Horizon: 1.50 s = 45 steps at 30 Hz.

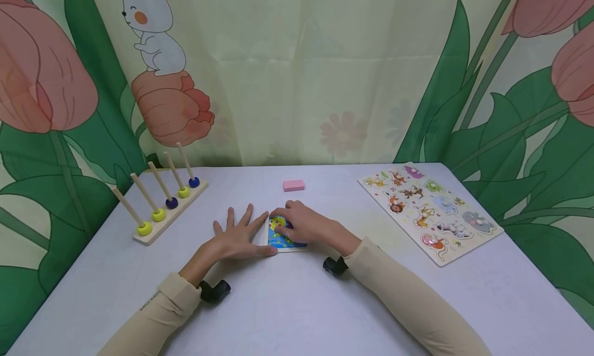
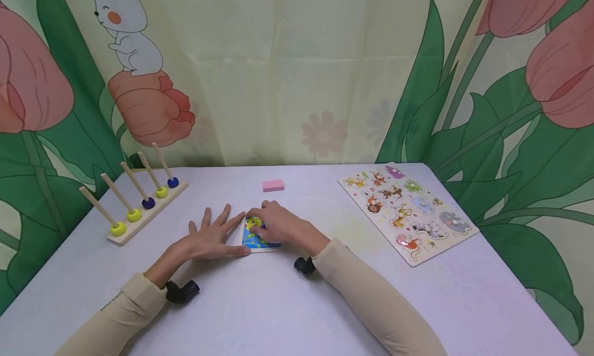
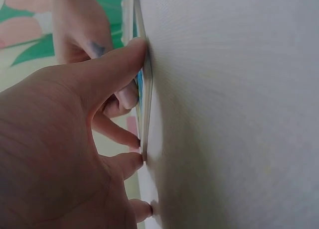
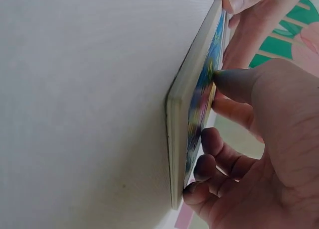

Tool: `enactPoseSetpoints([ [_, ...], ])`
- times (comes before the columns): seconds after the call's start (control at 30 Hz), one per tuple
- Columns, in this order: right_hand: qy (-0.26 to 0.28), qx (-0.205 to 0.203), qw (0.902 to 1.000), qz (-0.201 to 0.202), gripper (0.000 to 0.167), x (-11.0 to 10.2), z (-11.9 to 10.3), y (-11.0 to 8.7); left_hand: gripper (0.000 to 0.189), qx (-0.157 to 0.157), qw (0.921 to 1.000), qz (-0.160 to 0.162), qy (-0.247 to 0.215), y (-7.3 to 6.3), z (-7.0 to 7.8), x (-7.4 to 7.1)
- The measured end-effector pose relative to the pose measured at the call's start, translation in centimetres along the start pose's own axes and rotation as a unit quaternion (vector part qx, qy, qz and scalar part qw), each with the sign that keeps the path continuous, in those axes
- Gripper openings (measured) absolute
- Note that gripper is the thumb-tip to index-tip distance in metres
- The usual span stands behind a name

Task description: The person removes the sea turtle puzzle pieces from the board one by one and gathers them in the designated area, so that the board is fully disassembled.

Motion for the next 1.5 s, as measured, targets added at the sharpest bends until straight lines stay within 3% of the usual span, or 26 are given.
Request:
enactPoseSetpoints([
  [0.3,-0.004,-0.009,0.9999,-0.009,0.043,-0.2,0.2,0.3,0.109,0.005,1.0,-0.002,-0.008,0.1,0.1,0.1],
  [1.03,-0.011,0.018,0.9992,-0.034,0.043,-0.4,0.3,0.6,0.107,0.009,1.0,-0.002,0.002,0.3,0.3,0.0],
  [1.4,-0.015,0.013,0.9989,-0.044,0.041,-0.6,-0.1,1.0,0.115,0.008,1.0,0.005,-0.004,1.7,-1.2,1.2],
  [1.5,-0.015,0.008,0.9988,-0.046,0.041,-0.6,-0.2,1.1,0.112,0.007,1.0,0.004,-0.001,1.5,-1.1,1.1],
])
Point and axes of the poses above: each hand's wrist, its own y-axis towards the middle knuckle, its own x-axis out of the palm, z = x × y, the point moved 3 cm from there along y, towards the middle knuckle, and after that the axes turned 5 degrees about -x, right-handed, at the moved point
